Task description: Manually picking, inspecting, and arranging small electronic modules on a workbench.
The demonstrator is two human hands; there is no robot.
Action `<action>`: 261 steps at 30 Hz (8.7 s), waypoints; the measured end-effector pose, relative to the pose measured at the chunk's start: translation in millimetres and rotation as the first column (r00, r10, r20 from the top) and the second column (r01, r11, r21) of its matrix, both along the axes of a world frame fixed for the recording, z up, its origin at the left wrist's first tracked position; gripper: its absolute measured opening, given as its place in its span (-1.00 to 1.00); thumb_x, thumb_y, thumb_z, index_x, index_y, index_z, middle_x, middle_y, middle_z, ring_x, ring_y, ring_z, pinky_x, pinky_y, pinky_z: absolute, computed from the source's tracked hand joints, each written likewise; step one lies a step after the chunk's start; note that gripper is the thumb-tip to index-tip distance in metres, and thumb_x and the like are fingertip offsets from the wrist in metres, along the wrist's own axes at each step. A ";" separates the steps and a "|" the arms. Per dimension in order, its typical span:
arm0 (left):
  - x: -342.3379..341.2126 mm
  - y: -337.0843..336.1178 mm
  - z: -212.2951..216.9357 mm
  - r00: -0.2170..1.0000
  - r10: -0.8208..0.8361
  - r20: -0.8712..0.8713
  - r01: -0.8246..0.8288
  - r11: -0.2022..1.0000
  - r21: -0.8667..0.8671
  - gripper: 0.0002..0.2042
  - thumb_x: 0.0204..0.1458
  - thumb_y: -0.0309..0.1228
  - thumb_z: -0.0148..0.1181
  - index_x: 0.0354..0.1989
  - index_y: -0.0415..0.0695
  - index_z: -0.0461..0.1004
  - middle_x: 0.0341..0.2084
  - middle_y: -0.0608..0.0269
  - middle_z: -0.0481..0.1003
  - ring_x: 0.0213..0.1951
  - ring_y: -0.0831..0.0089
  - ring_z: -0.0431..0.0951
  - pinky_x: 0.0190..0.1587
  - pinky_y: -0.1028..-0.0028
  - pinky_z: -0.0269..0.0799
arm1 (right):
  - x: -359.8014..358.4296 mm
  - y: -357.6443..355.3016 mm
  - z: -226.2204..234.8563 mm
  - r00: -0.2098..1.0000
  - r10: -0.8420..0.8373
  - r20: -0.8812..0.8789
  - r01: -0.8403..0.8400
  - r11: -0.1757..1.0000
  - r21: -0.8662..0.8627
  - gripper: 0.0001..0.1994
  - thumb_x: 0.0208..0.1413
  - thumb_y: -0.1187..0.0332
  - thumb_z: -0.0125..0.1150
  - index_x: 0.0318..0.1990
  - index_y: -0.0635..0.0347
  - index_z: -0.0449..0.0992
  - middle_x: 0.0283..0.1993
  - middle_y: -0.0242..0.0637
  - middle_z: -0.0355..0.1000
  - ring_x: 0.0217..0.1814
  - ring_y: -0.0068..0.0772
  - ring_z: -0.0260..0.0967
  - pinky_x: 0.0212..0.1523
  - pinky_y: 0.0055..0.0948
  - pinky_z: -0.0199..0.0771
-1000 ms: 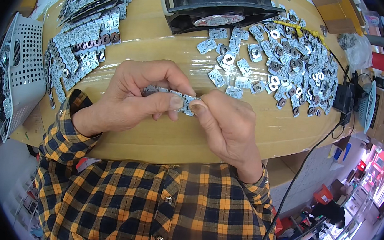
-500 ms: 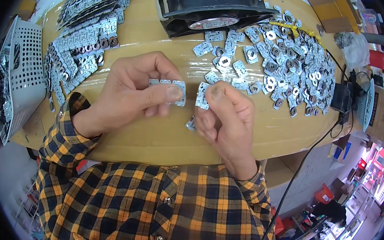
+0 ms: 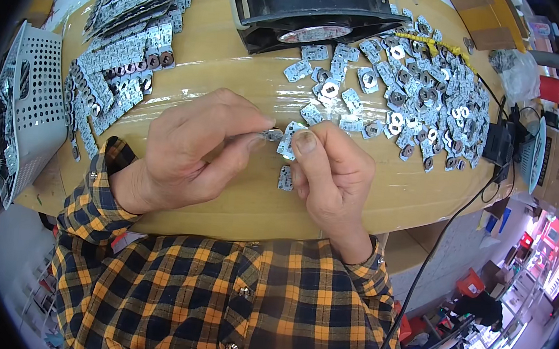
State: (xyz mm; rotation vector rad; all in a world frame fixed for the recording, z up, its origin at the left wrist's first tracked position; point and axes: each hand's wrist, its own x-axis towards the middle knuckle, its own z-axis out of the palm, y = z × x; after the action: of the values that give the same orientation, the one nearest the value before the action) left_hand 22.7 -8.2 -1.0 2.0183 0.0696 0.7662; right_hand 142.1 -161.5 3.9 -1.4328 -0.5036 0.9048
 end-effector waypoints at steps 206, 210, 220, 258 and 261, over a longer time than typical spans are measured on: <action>-2.3 -0.6 1.6 0.928 -0.355 -0.112 0.048 0.412 -0.910 -0.80 0.13 -0.57 0.17 -0.09 -0.38 0.49 -0.43 0.14 0.58 -0.46 0.55 0.60 -0.36 0.59 0.57 | 2.9 -2.2 11.9 0.885 0.175 0.433 -0.139 0.984 -0.113 -0.67 0.33 0.22 -0.01 -0.41 0.28 0.44 -0.54 -0.43 0.34 -0.62 -0.77 0.13 -0.62 -0.72 0.04; -2.9 -1.4 3.5 0.926 -0.361 -0.110 0.051 0.408 -0.912 -0.81 0.13 -0.57 0.17 -0.09 -0.38 0.49 -0.41 0.12 0.58 -0.45 0.54 0.60 -0.36 0.58 0.59 | -1.2 0.3 11.5 0.896 0.152 0.417 -0.119 0.988 -0.103 -0.66 0.33 0.22 -0.01 -0.41 0.28 0.44 -0.57 -0.44 0.32 -0.65 -0.77 0.13 -0.65 -0.71 0.02; -2.1 -0.1 1.4 0.914 -0.406 0.007 0.155 0.333 -0.930 -0.82 0.16 -0.54 0.14 -0.13 -0.39 0.51 -0.41 0.12 0.58 -0.45 0.53 0.61 -0.39 0.58 0.62 | -5.1 -1.7 11.8 0.985 0.099 -0.144 -0.098 0.995 0.016 -0.66 0.35 0.24 -0.04 -0.46 0.24 0.40 -0.67 -0.51 0.23 -0.70 -0.80 0.04 -0.69 -0.71 -0.02; -48.1 115.9 40.7 0.765 0.509 -0.395 0.012 0.602 0.799 -0.76 -0.24 -0.63 0.18 -0.30 -0.26 0.46 -0.35 0.08 0.47 -0.24 0.00 0.47 -0.21 0.19 0.40 | 42.0 23.3 -3.8 -0.112 0.276 0.955 -0.017 0.960 -0.280 -0.89 -0.02 0.57 0.21 -0.41 0.35 0.37 -0.06 -0.05 0.42 0.02 0.00 0.37 0.00 -0.13 0.37; -50.6 110.3 47.6 0.831 0.447 -0.331 -0.021 0.620 0.785 -0.81 -0.21 -0.63 0.17 -0.35 -0.26 0.45 -0.39 0.10 0.45 -0.29 0.03 0.49 -0.29 0.19 0.40 | 37.4 17.0 5.4 -0.148 0.179 0.973 0.039 0.984 -0.175 -0.92 0.00 0.59 0.19 -0.41 0.36 0.40 -0.10 -0.05 0.44 -0.08 -0.04 0.37 -0.07 -0.15 0.35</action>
State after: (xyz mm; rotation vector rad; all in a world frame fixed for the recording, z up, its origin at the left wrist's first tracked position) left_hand -27.8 102.2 46.6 3.0576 0.3977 0.4163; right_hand 179.5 -144.5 9.3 -2.0916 -1.7749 -0.4717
